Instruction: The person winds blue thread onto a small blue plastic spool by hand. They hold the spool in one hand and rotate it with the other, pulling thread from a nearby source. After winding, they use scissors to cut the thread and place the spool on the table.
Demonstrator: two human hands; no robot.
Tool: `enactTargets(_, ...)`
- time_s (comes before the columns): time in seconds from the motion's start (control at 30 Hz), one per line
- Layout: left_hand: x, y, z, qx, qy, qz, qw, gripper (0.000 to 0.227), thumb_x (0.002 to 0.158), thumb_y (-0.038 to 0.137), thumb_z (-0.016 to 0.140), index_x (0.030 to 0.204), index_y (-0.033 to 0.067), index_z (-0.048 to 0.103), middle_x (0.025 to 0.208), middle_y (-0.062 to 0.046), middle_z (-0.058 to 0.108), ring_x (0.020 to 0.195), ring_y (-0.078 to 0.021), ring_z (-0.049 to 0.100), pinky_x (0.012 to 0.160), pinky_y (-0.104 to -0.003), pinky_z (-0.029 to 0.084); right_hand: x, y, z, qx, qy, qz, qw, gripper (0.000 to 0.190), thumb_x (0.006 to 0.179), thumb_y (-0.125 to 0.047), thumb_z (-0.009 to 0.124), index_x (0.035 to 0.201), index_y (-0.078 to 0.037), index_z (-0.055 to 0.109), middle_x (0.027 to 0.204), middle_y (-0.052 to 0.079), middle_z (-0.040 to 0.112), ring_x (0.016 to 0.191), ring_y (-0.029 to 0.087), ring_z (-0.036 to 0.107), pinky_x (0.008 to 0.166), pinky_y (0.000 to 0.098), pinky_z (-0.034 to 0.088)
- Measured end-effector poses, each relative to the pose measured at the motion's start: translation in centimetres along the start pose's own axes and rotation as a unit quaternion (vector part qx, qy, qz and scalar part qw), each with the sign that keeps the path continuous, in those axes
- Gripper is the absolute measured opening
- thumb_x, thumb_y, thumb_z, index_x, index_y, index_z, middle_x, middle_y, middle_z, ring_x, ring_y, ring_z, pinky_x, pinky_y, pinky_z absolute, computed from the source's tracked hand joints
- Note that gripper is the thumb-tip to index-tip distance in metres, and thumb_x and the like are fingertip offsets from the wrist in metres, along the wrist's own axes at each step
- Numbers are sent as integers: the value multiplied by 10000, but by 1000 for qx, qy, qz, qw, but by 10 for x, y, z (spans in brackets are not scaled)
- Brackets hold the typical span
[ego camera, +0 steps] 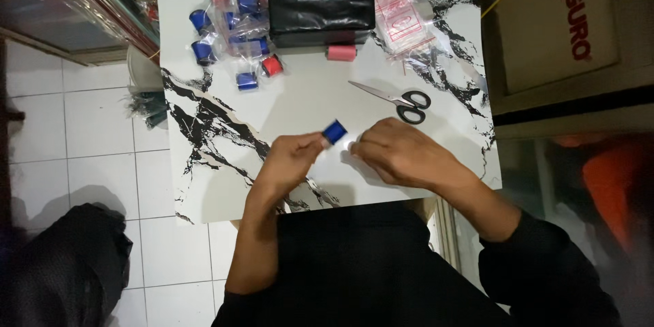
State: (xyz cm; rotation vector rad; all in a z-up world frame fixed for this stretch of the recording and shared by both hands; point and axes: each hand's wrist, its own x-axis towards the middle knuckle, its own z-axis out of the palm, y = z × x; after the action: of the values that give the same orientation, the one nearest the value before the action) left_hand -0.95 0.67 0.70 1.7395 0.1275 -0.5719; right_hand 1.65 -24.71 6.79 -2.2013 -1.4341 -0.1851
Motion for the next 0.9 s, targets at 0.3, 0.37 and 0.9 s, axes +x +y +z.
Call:
enactTargets(0.3, -28, 25, 6, -52, -172, 62, 982, 278, 964, 247, 671, 1208, 134, 743, 684, -106, 704, 564, -109, 514, 577, -260, 472, 3, 32, 12, 94, 32, 0, 995, 118, 999, -41, 532, 952, -46, 640, 839, 115, 576, 824, 370, 647, 721, 509, 525)
enactTargets(0.37, -13, 11, 3, -47, -101, 52, 992, 285, 978, 222, 661, 1222, 90, 728, 702, -144, 717, 504, -111, 496, 536, -249, 454, -1, 20, 16, 92, 25, 1, 995, 112, 991, -47, 548, 933, -57, 642, 807, 124, 581, 785, 369, 644, 691, 506, 520)
enactTargets(0.9, -20, -5, 12, -77, -60, 104, 990, 281, 974, 193, 676, 1222, 74, 731, 1117, -212, 756, 886, -247, 744, 773, -346, 565, -15, 35, 32, 126, 18, 39, 991, 104, 975, -75, 618, 893, -23, 657, 893, 179, 666, 899, 427, 666, 723, 527, 526)
